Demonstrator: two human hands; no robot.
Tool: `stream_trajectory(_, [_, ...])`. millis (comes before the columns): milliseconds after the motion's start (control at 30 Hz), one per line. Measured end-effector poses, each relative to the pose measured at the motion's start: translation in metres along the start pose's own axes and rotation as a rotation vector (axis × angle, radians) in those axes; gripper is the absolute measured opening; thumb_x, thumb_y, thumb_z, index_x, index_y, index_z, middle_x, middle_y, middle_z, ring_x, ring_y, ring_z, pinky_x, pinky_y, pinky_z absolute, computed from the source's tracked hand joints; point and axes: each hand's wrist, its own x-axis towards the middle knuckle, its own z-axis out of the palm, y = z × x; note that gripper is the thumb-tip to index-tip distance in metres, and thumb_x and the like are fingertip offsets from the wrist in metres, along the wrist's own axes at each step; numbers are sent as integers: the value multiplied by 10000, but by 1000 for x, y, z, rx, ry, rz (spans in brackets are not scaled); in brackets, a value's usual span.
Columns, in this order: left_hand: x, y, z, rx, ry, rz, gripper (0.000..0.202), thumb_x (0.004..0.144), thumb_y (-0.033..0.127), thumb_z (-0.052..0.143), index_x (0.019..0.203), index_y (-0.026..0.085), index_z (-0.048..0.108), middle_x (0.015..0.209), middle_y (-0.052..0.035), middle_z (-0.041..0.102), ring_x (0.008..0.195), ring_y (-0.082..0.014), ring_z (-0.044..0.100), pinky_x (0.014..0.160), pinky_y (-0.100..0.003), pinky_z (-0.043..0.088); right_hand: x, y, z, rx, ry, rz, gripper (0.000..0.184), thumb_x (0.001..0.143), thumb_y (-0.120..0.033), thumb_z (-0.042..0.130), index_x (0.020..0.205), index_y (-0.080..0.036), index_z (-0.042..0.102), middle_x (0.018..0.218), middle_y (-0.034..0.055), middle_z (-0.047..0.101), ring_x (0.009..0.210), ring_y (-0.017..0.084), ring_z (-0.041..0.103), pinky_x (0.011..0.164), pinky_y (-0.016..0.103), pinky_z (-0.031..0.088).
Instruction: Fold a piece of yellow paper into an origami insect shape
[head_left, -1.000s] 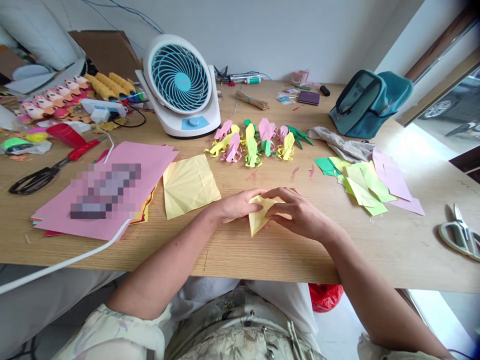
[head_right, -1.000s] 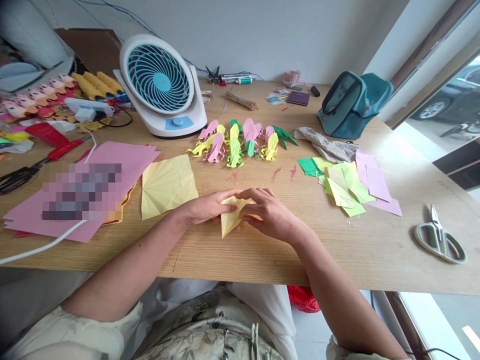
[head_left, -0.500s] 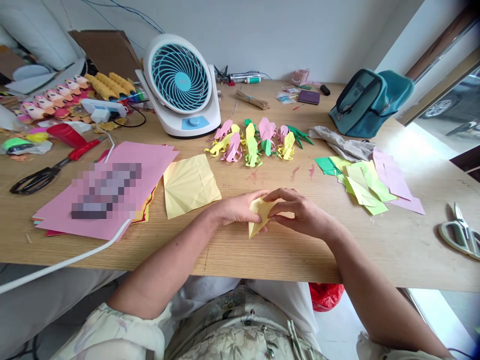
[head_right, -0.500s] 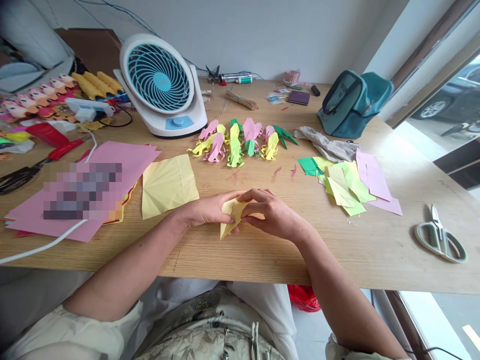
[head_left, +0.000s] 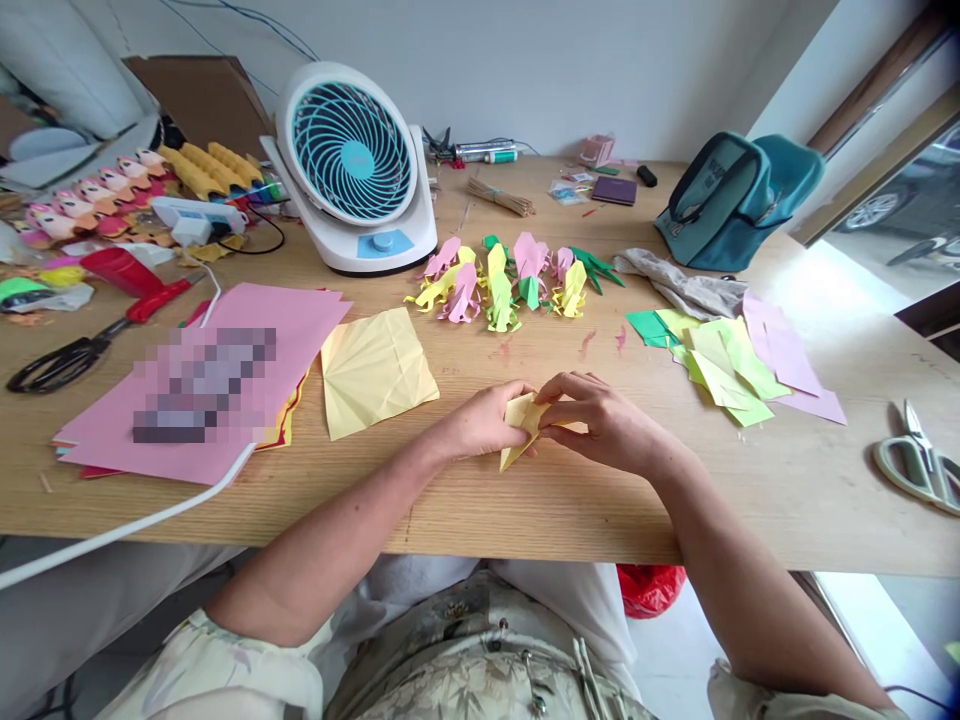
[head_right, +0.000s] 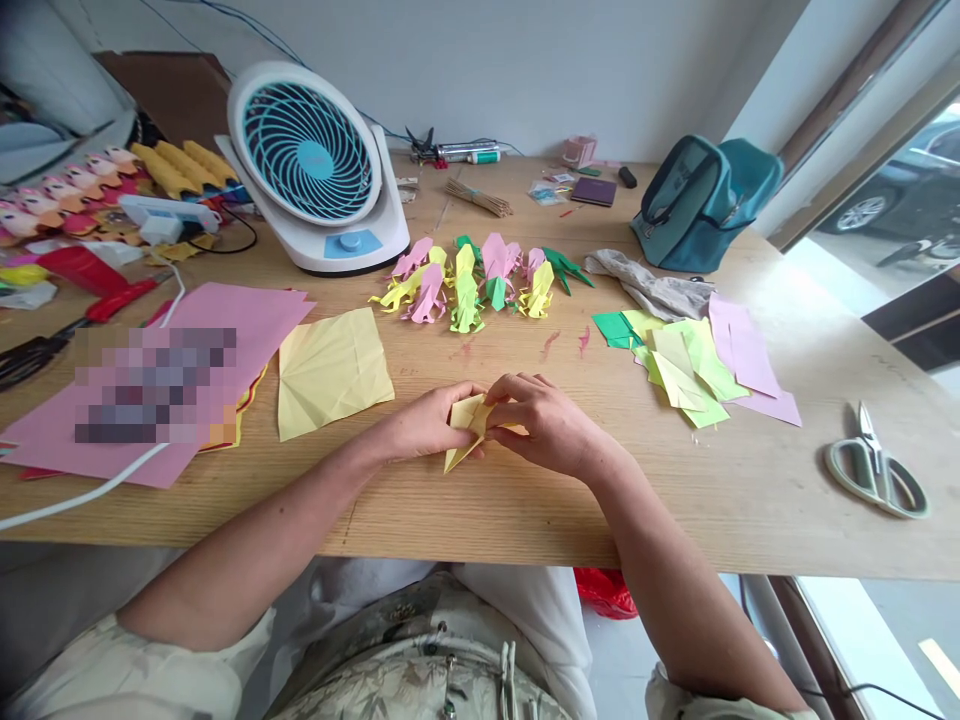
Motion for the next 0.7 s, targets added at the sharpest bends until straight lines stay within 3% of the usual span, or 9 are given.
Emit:
stream_trajectory(233, [-4, 5, 2, -197, -189, -51, 465, 773, 298, 700, 1171, 182, 489, 823, -17, 672, 716, -187, 687, 588, -259, 514, 0, -1, -2, -62, -42, 101, 80, 888, -272, 665, 827, -222, 681, 911, 47, 640, 793, 164, 602, 758, 311, 449])
stream_trajectory(367, [-2, 2, 4, -10, -75, 1, 617, 625, 212, 826, 1175, 189, 548, 864, -7, 683, 765, -175, 662, 630, -244, 514, 1, -3, -2, -47, -32, 109, 67, 871, -264, 684, 820, -221, 675, 908, 50, 635, 793, 171, 600, 764, 320, 462])
stream_trajectory(433, [-1, 1, 6, -9, -10, -13, 594, 629, 155, 800, 1173, 188, 564, 860, -7, 689, 750, -175, 668, 626, -246, 518, 1, -4, -3, -21, -2, 111, 54, 869, -265, 684, 908, -229, 683, 954, 64, 638, 849, 195, 613, 783, 336, 481])
stream_trajectory(600, [0, 7, 6, -336, 165, -34, 516, 700, 176, 779, 1159, 166, 544, 921, -38, 701, 664, -153, 681, 597, -266, 558, 1, -4, -12, 100, 225, 172, 434, 871, -359, 687, 1278, -261, 574, 1238, 118, 572, 1142, 274, 574, 949, 420, 498])
stream_trajectory(700, [-1, 12, 3, -453, 236, -41, 509, 721, 212, 786, 1163, 157, 541, 883, -46, 707, 629, -152, 680, 565, -271, 570, 0, 0, -10, 207, 320, 279, 487, 885, -368, 671, 1340, -287, 518, 1255, 102, 559, 1109, 251, 595, 900, 404, 533])
